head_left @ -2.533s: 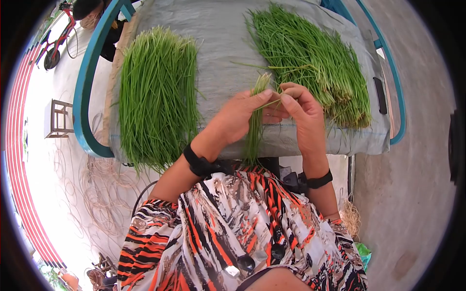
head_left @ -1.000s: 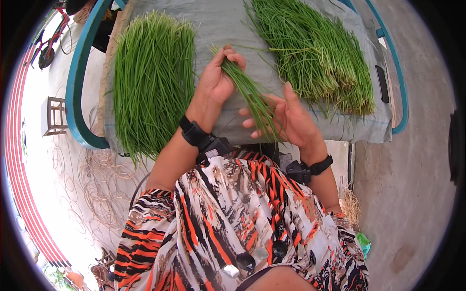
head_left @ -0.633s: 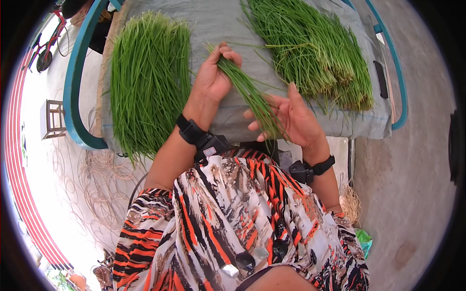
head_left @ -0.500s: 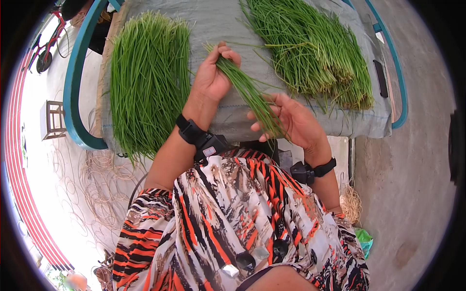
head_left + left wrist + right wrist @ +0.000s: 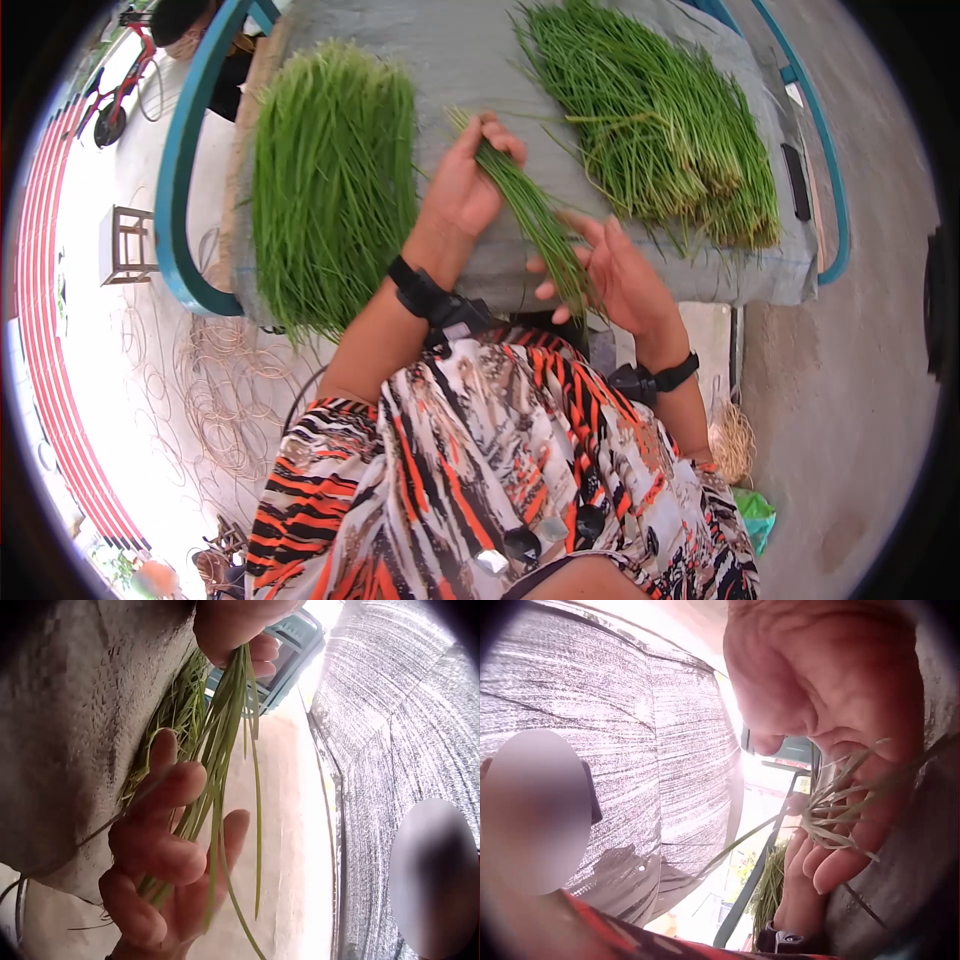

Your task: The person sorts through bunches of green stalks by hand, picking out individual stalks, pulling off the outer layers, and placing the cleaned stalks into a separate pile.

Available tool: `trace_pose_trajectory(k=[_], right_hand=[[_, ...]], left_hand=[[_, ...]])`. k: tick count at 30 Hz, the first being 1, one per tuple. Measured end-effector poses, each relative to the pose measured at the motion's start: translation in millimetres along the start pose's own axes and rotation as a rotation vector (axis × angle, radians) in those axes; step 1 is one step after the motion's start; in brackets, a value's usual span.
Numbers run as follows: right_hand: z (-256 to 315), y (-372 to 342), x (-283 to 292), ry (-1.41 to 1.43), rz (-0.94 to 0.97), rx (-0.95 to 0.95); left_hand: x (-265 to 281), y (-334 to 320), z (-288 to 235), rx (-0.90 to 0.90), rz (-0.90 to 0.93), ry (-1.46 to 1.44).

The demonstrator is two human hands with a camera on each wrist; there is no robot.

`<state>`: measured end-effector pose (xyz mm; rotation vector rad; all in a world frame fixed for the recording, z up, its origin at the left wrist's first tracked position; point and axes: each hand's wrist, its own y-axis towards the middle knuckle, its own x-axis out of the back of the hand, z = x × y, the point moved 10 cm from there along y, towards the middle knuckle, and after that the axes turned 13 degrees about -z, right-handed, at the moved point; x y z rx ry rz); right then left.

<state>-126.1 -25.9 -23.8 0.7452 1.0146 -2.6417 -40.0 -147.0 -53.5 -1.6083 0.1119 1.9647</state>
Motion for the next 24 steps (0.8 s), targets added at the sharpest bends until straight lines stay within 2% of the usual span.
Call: trace_pose_trajectory(k=[2, 3, 6, 10, 11, 15, 17, 20, 23, 24], right_hand=[[-2, 3, -5, -0.057, 0.052, 0.016], [5, 3, -9, -0.214, -0.019, 0.099], [-1, 7, -11, -0.475, -0.067, 0.084], [-1, 0, -16, -0.506, -0.037, 0.058], [-5, 2, -11, -0.528, -0.019, 0.054], [-5, 1, -8, -0.537, 0.014, 0.073], [-3, 4, 2, -0.54, -0.043, 0.084], [1, 7, 11, -0.493, -0.091, 0.136], [5, 9, 12, -0.451, -0.09, 0.178], [6, 9, 10, -0.44, -0.086, 0.186]], left_hand=[[1, -5, 3, -0.098, -0.055, 0.187], [-5, -11, 6, -0.172, -0.078, 0.303], [-26, -30, 13, -0.292, -0.131, 0.501], [-45, -52, -5, -0.322, -0.159, 0.564], [-49, -61, -13, -0.381, -0.227, 0.582], [-78, -96, -44, -0.529, -0.25, 0.78], [-93, -114, -66, -0.614, -0.292, 0.897], [-119, -138, -101, -0.826, -0.403, 1.101], [-145, -155, -140, -1.314, -0.494, 1.623], [-151, -155, -148, -1.407, -0.531, 1.776]])
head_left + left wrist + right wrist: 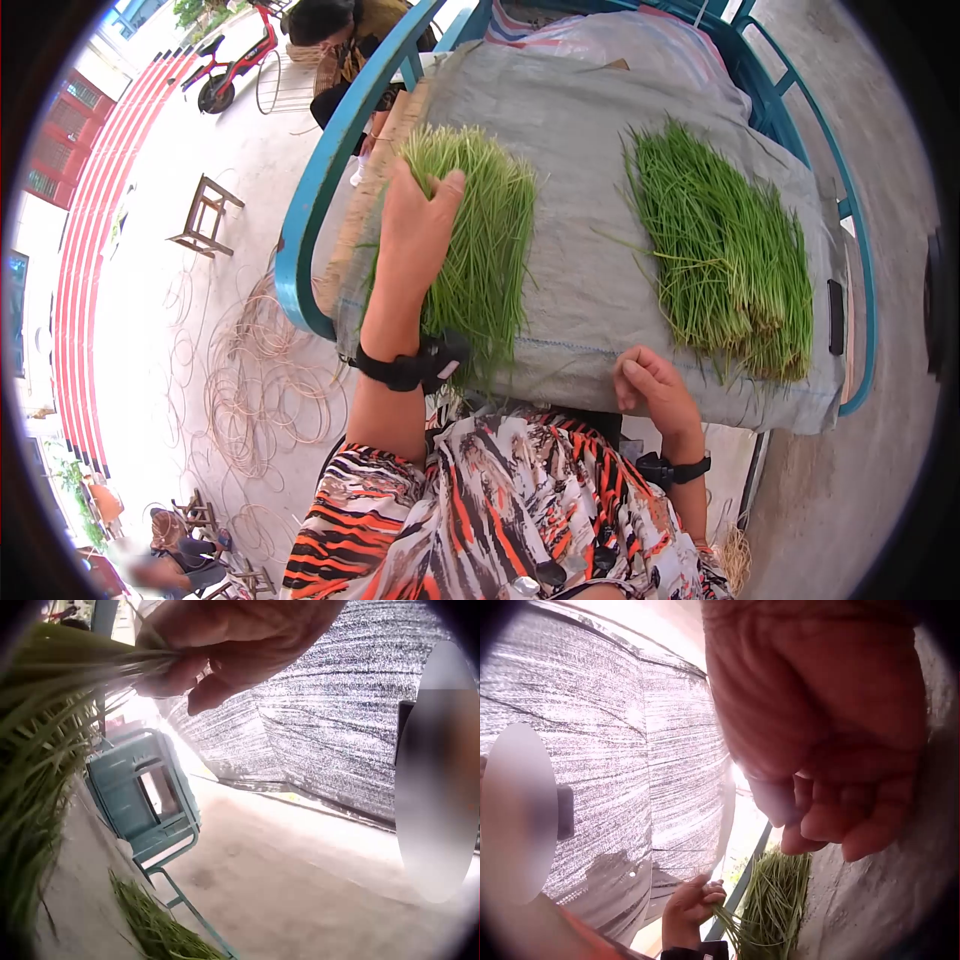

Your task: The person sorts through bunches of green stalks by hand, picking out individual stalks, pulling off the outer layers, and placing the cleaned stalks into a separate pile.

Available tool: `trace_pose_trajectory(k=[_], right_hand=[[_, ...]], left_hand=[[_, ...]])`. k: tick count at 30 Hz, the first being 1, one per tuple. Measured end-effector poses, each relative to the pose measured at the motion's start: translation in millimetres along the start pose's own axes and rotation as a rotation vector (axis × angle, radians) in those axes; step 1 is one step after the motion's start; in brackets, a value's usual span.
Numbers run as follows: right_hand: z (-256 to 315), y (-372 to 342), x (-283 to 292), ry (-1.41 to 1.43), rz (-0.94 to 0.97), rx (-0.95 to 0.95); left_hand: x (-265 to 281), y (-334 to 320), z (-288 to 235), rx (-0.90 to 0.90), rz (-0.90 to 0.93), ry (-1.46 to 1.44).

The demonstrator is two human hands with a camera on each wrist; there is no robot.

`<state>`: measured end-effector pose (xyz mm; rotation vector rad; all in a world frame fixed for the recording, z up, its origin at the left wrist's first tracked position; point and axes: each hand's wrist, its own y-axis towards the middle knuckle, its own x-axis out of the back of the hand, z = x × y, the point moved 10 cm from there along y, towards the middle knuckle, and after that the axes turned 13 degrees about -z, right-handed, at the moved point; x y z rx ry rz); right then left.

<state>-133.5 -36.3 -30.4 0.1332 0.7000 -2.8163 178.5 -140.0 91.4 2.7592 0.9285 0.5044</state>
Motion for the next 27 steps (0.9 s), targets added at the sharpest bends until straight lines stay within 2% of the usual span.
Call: trace_pose_trajectory(k=[2, 5, 8, 11, 17, 23, 27], right_hand=[[0, 1, -3, -0.002, 0.02, 0.009], [-1, 4, -4, -0.011, 0.025, 0.02], [-1, 4, -3, -0.005, 0.015, 0.011], [-3, 4, -1, 0.017, -0.001, -0.005], [-8, 3, 3, 0.057, -0.014, -0.058], [-7, 3, 1, 0.091, 0.006, -0.051], [-8, 2, 3, 0.092, 0.007, -0.057]], left_hand=[[0, 15, -1, -0.216, -0.049, 0.29], [-14, 20, 2, -0.462, -0.124, 0.413], [-27, 17, 3, -0.4, -0.125, 0.684], [-42, 11, 24, -0.193, 0.096, 0.589], [-44, -13, 14, -0.377, 0.064, 0.876], [-60, -23, 45, -0.426, 0.18, 0.993], [-54, -21, 43, -0.384, 0.211, 0.813]])
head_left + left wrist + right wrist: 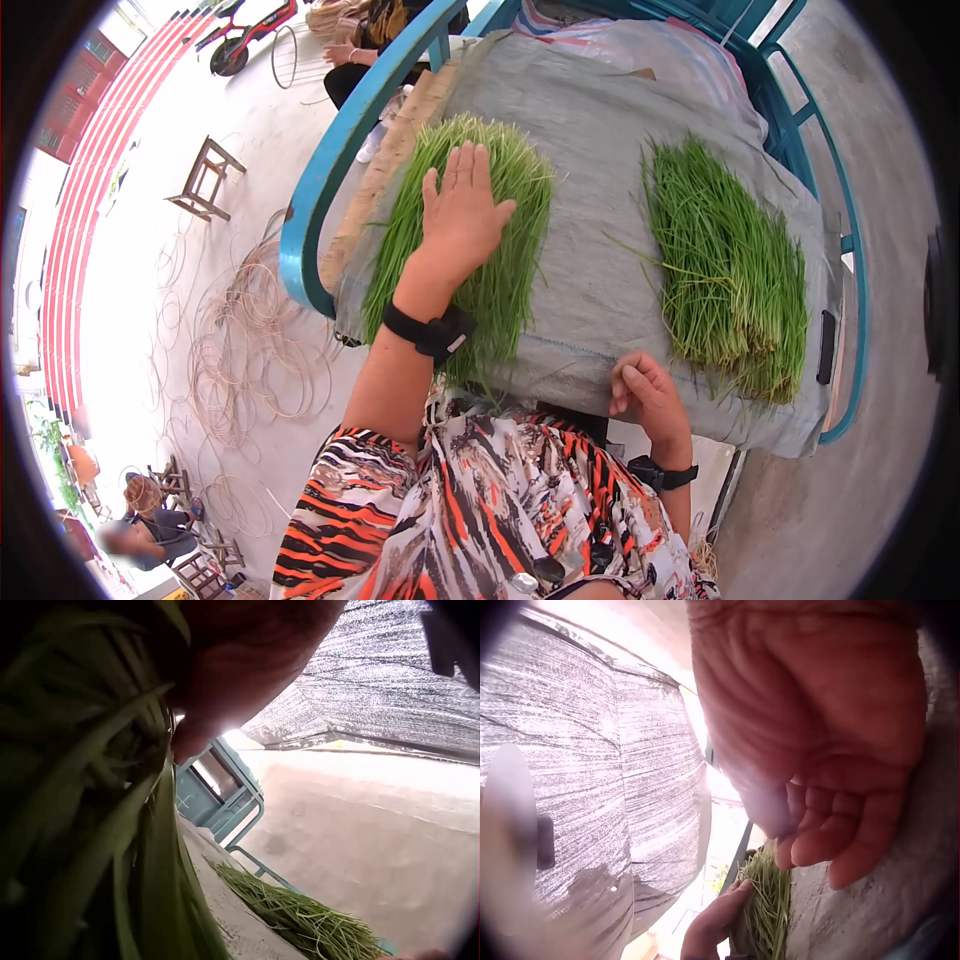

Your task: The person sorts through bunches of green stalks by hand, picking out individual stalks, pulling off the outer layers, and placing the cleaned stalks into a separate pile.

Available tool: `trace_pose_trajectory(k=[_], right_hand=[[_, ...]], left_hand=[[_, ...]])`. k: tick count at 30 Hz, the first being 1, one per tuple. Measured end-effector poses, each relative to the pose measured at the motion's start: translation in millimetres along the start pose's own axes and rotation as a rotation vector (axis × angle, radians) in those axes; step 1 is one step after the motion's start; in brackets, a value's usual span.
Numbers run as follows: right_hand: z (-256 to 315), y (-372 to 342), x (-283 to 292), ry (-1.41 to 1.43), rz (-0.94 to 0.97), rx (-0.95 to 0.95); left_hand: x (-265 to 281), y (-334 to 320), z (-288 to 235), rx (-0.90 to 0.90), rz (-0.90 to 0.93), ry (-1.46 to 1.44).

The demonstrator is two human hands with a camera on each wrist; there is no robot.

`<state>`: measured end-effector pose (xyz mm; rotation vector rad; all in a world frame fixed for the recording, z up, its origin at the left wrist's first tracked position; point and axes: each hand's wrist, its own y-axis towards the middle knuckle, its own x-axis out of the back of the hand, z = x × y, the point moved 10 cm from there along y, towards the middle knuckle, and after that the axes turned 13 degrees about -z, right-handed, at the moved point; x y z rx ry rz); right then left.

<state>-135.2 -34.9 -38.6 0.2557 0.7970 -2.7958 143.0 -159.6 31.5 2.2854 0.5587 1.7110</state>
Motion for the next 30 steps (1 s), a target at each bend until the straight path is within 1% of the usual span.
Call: trace_pose_trajectory(k=[2, 5, 7, 9, 10, 11, 13, 16, 18, 20, 21, 23, 24, 26, 29, 30], right_hand=[[3, -1, 0, -0.042, 0.008, 0.001], [12, -3, 8, -0.162, -0.003, 0.042], [27, -8, 16, -0.259, -0.025, 0.095], [41, -10, 24, -0.335, -0.067, 0.165], [43, -11, 31, -0.349, -0.098, 0.184], [47, -11, 37, -0.409, -0.136, 0.217], [56, -15, 49, -0.525, -0.215, 0.285], [72, -23, 62, -0.666, -0.385, 0.379], [84, -30, 69, -0.809, -0.511, 0.446], [92, -33, 70, -0.942, -0.574, 0.559], [95, -34, 69, -1.01, -0.605, 0.616], [90, -28, 71, -1.152, -0.608, 0.582], [87, -25, 73, -1.222, -0.611, 0.564], [84, -23, 72, -1.188, -0.602, 0.58], [84, -23, 72, -1.094, -0.579, 0.608], [84, -23, 72, -1.055, -0.571, 0.617]], left_hand=[[21, 3, 2, -0.008, -0.012, -0.112], [80, 1, 33, 0.081, -0.278, -0.373], [124, -16, 61, 0.211, -0.344, -0.484], [159, -45, 77, 0.492, -0.33, -0.57], [179, -57, 81, 0.514, -0.407, -0.54], [194, -70, 82, 0.485, -0.493, -0.577], [209, -93, 79, 0.522, -0.515, -0.611], [203, -123, 77, 0.656, -0.438, -0.619], [184, -139, 77, 0.705, -0.352, -0.674], [166, -150, 73, 0.741, -0.29, -0.696], [153, -156, 69, 0.769, -0.2, -0.658], [129, -167, 57, 0.818, -0.022, -0.584], [118, -169, 46, 0.795, 0.062, -0.544], [97, -174, 23, 0.743, 0.226, -0.462], [85, -169, -4, 0.533, 0.129, -0.404], [86, -164, -6, 0.472, 0.015, -0.38]])
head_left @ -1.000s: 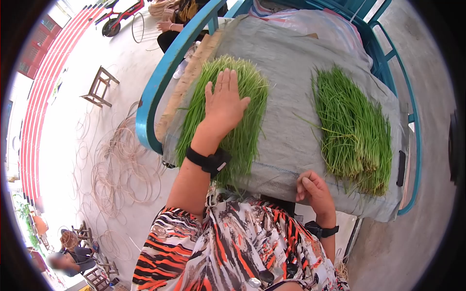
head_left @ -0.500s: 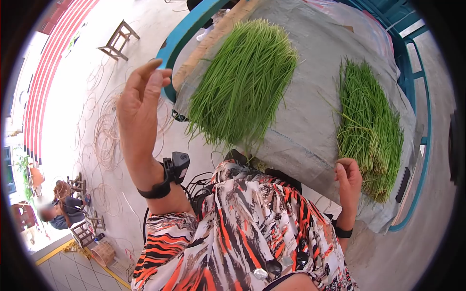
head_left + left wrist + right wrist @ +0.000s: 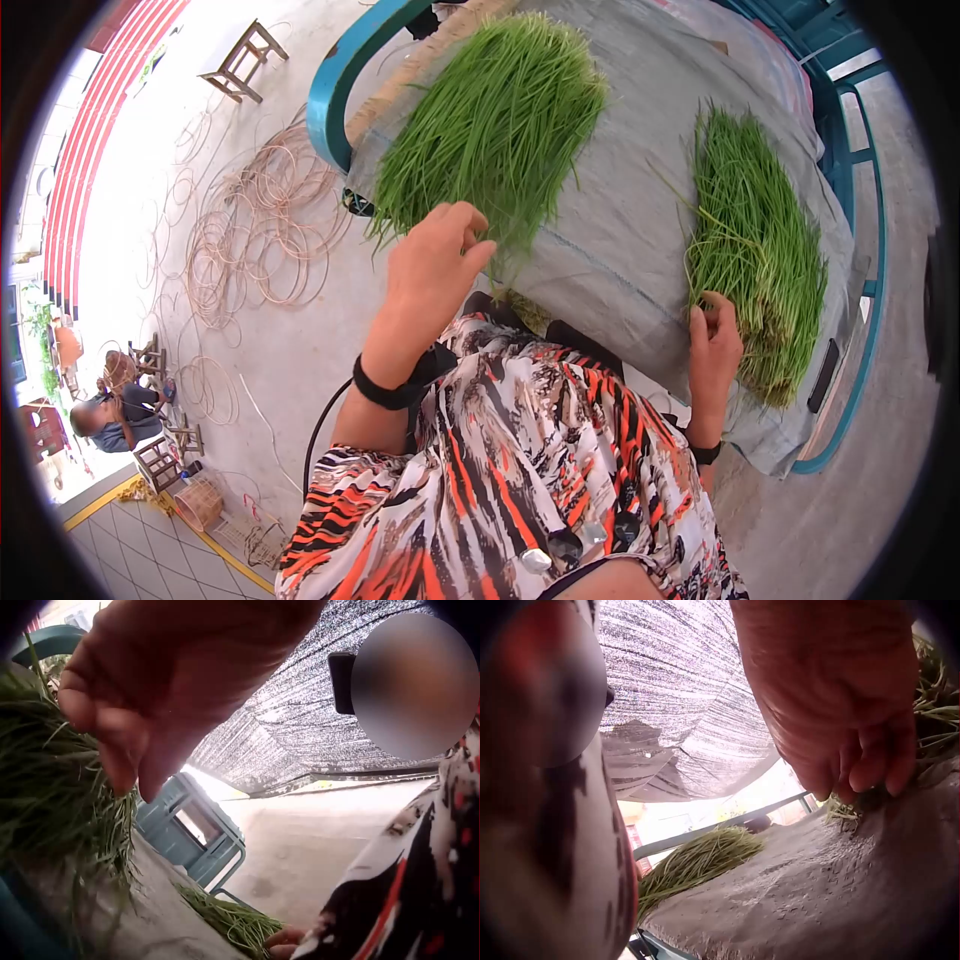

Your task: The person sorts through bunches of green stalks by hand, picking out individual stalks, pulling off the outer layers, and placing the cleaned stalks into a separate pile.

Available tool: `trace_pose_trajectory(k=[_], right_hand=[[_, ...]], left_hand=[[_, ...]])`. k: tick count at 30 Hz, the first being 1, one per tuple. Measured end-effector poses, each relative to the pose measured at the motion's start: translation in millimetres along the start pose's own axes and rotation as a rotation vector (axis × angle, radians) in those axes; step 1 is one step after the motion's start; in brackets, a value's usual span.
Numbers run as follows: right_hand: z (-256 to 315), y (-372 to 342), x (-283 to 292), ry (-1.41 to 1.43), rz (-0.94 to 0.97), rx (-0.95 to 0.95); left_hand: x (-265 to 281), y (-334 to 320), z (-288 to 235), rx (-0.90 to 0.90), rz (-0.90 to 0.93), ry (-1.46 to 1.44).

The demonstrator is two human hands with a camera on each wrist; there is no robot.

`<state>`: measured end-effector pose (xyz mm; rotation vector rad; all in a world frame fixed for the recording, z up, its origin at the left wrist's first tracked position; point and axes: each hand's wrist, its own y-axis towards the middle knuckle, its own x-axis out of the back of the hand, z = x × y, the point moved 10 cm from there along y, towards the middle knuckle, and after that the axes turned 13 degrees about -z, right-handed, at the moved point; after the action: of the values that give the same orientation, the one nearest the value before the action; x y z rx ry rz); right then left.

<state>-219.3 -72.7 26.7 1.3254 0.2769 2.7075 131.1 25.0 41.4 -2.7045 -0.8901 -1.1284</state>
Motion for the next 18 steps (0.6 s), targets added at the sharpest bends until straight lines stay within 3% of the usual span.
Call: trace_pose_trajectory(k=[12, 18], right_hand=[[-12, -3, -5, 0.048, 0.085, -0.054], [-11, -3, -6, 0.033, 0.112, -0.05]], left_hand=[[-20, -1, 21, 0.029, -0.154, 0.061], [-25, -3, 20, -0.067, -0.196, 0.135]])
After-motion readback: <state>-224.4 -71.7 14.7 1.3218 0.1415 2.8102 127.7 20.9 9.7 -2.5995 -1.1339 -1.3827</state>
